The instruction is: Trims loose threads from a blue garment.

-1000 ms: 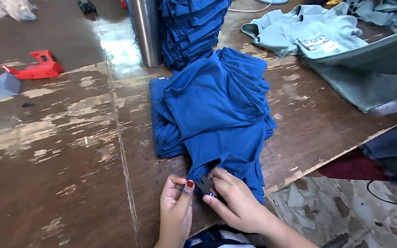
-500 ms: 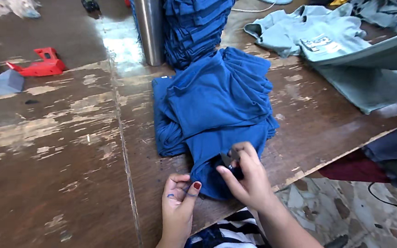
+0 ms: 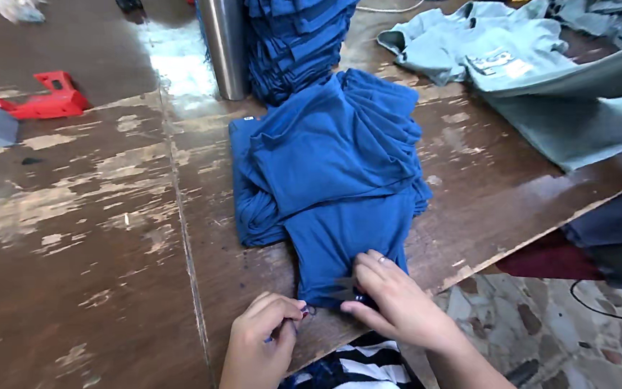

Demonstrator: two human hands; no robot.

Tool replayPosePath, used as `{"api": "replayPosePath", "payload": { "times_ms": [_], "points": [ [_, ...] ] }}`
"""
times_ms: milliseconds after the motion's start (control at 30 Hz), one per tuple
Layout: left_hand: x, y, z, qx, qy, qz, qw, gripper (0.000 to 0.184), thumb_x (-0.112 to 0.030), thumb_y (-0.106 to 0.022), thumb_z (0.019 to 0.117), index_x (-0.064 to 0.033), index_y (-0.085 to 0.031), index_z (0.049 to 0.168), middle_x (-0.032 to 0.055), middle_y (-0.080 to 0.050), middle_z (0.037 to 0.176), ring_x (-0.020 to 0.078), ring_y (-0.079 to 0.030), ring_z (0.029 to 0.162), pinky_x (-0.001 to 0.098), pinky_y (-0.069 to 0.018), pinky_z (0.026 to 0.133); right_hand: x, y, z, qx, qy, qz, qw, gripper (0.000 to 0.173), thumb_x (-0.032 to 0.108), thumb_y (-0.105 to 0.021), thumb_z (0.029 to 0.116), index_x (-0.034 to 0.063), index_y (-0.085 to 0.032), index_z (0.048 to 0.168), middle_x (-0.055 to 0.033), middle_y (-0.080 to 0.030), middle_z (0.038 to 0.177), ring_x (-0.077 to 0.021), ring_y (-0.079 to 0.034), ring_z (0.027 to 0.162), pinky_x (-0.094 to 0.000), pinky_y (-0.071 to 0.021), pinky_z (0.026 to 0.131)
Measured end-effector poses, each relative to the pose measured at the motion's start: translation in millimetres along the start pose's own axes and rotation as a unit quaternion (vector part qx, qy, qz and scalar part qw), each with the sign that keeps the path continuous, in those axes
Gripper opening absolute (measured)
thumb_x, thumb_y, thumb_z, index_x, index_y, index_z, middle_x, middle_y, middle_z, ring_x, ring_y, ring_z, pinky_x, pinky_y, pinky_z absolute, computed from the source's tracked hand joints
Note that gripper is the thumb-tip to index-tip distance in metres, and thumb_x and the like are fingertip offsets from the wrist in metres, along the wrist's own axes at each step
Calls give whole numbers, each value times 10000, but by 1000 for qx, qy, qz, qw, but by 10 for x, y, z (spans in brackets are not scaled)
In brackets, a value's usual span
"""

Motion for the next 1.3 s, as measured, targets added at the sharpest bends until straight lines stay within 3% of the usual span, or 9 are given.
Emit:
{"api": "replayPosePath", "payload": {
  "times_ms": [133, 267, 467, 733, 933, 1300],
  "points": [
    [20, 3, -14, -43, 35, 40, 998, 99, -110, -705, 898, -42, -726, 967, 24, -747, 956, -25, -649, 775, 102, -532, 688, 85, -92, 34, 4, 23, -104, 994, 566, 584, -352, 1048, 122, -612, 846, -82, -598, 872, -294, -596, 843, -415, -494, 680],
    [30, -19, -16, -25, 41, 56, 997, 109, -102, -613, 921, -61, -700, 974, 2, -731, 952, -24, -647, 810, 107, -536, 728, 113, -122, 73, 6, 27, -135, 991, 549, 531, -342, 1063, 132, -612, 800, -74, -603, 854, -290, -603, 828, -409, -489, 652],
    [10, -29, -31, -15, 19, 17, 1000, 105, -78, -578, 944, -75, -668, 999, 5, -718, 996, 4, -655, 883, 120, -540, 756, 124, -137, 82, 1, 20, -140, 990, 547, 536, -353, 1059, 135, -612, 791, -69, -590, 834, -283, -597, 817, -403, -480, 648],
    [15, -29, -21, 11, 2, 19, 1000, 97, -97, -571, 954, -107, -664, 980, -21, -731, 1001, 17, -658, 895, 142, -531, 773, 152, -165, 86, -23, 6, -155, 988, 545, 543, -374, 1045, 140, -620, 772, -68, -602, 820, -291, -605, 796, -409, -473, 614],
    [52, -5, -44, 9, 19, -17, 1000, 86, -115, -596, 962, -111, -667, 1010, -17, -724, 1018, 0, -655, 864, 123, -540, 728, 140, -165, 79, -33, 7, -150, 988, 552, 543, -349, 1057, 142, -618, 788, -60, -589, 811, -279, -599, 792, -401, -471, 622],
    [45, 18, -48, -6, 21, -55, 998, 73, -114, -605, 980, -106, -644, 1041, -14, -710, 1025, -6, -657, 875, 112, -539, 726, 127, -137, 61, -5, 25, -135, 991, 524, 534, -372, 1054, 143, -613, 801, -64, -583, 833, -279, -591, 815, -401, -474, 650]
  ]
}}
Point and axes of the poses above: each hand's wrist, its own z-axis towards the middle knuckle, its own y-axis out of the back of the hand, x = y × z, the point moved 5 cm from there along z, towards the middle knuckle
